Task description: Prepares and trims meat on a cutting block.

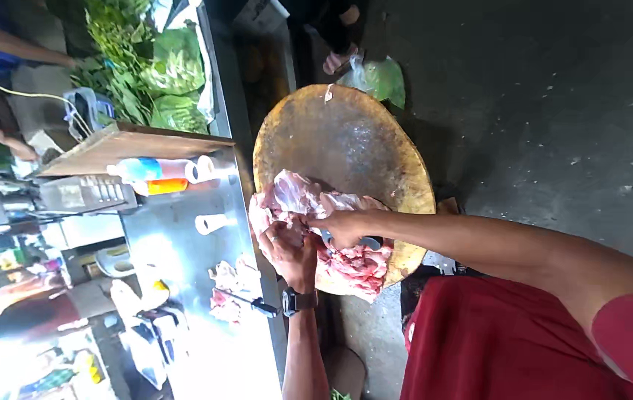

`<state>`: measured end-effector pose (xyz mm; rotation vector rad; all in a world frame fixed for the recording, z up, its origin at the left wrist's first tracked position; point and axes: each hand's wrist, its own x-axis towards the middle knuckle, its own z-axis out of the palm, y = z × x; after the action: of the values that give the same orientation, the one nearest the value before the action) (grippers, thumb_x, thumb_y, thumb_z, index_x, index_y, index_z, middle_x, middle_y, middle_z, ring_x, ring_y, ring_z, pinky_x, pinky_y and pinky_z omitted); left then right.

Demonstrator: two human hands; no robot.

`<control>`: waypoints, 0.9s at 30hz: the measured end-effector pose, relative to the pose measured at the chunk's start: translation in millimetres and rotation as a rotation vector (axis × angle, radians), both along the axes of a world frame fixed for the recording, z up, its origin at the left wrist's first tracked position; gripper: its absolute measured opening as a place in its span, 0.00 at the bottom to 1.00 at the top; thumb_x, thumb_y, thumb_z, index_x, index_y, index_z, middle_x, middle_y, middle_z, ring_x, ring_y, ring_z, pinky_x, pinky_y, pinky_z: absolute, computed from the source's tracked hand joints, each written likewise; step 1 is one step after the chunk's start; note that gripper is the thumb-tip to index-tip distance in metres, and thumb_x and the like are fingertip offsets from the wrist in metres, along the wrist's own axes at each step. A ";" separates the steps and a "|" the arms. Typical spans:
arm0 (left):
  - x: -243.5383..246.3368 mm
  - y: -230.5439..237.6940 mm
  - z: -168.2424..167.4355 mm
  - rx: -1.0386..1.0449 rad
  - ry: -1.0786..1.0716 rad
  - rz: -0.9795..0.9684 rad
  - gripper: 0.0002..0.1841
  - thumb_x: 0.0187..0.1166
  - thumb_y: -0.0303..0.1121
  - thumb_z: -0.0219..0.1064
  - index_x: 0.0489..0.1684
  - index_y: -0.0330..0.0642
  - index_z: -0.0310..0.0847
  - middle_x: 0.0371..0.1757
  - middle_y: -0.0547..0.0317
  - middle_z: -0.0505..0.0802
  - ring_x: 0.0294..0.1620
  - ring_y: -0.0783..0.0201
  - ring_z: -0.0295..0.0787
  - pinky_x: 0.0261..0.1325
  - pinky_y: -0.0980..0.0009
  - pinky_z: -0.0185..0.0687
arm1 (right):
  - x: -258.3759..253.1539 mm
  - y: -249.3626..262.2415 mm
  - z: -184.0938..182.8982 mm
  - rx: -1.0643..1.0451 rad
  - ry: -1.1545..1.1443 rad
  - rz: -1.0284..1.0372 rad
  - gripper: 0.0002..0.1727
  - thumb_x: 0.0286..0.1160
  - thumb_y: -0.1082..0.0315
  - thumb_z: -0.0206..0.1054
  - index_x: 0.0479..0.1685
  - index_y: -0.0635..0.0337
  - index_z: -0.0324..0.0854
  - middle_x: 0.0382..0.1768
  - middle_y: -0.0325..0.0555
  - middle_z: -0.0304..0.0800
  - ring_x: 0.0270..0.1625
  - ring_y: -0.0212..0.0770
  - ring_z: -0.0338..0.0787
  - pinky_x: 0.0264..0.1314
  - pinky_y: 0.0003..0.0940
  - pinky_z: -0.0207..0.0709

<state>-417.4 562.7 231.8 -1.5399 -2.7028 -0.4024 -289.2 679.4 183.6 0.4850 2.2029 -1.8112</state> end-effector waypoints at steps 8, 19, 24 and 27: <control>53.1 -52.7 39.9 0.075 -0.067 0.209 0.33 0.56 0.30 0.81 0.62 0.21 0.74 0.61 0.28 0.83 0.63 0.40 0.82 0.68 0.48 0.80 | 98.0 -30.1 -26.3 0.054 0.024 0.166 0.64 0.53 0.75 0.80 0.96 0.29 0.46 0.59 0.70 0.86 0.56 0.74 0.88 0.52 0.78 0.78; 50.9 -19.0 27.9 0.284 -0.254 0.018 0.36 0.64 0.35 0.81 0.73 0.32 0.72 0.70 0.41 0.81 0.63 0.56 0.85 0.60 0.61 0.89 | 38.0 -23.7 21.0 0.052 -0.194 0.121 0.53 0.69 0.68 0.69 0.97 0.37 0.44 0.51 0.68 0.89 0.54 0.71 0.89 0.52 0.72 0.80; -9.7 39.2 26.5 -0.228 -0.444 0.126 0.42 0.76 0.43 0.75 0.91 0.43 0.57 0.85 0.40 0.73 0.75 0.47 0.82 0.71 0.46 0.83 | 22.1 -27.2 -10.1 -0.106 -0.251 0.115 0.58 0.72 0.67 0.71 0.99 0.37 0.32 0.60 0.72 0.86 0.59 0.70 0.88 0.59 0.70 0.80; -36.4 71.8 -10.5 -0.657 -0.433 0.192 0.40 0.74 0.47 0.76 0.84 0.37 0.66 0.70 0.36 0.87 0.70 0.38 0.85 0.72 0.36 0.78 | 20.1 -20.6 -17.2 -0.158 -0.237 0.115 0.54 0.78 0.67 0.67 0.99 0.35 0.32 0.57 0.69 0.87 0.51 0.63 0.91 0.53 0.62 0.83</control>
<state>-453.8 634.5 221.3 -1.3843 -3.5342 0.2184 -269.1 658.8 166.4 0.5002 1.8754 -1.7512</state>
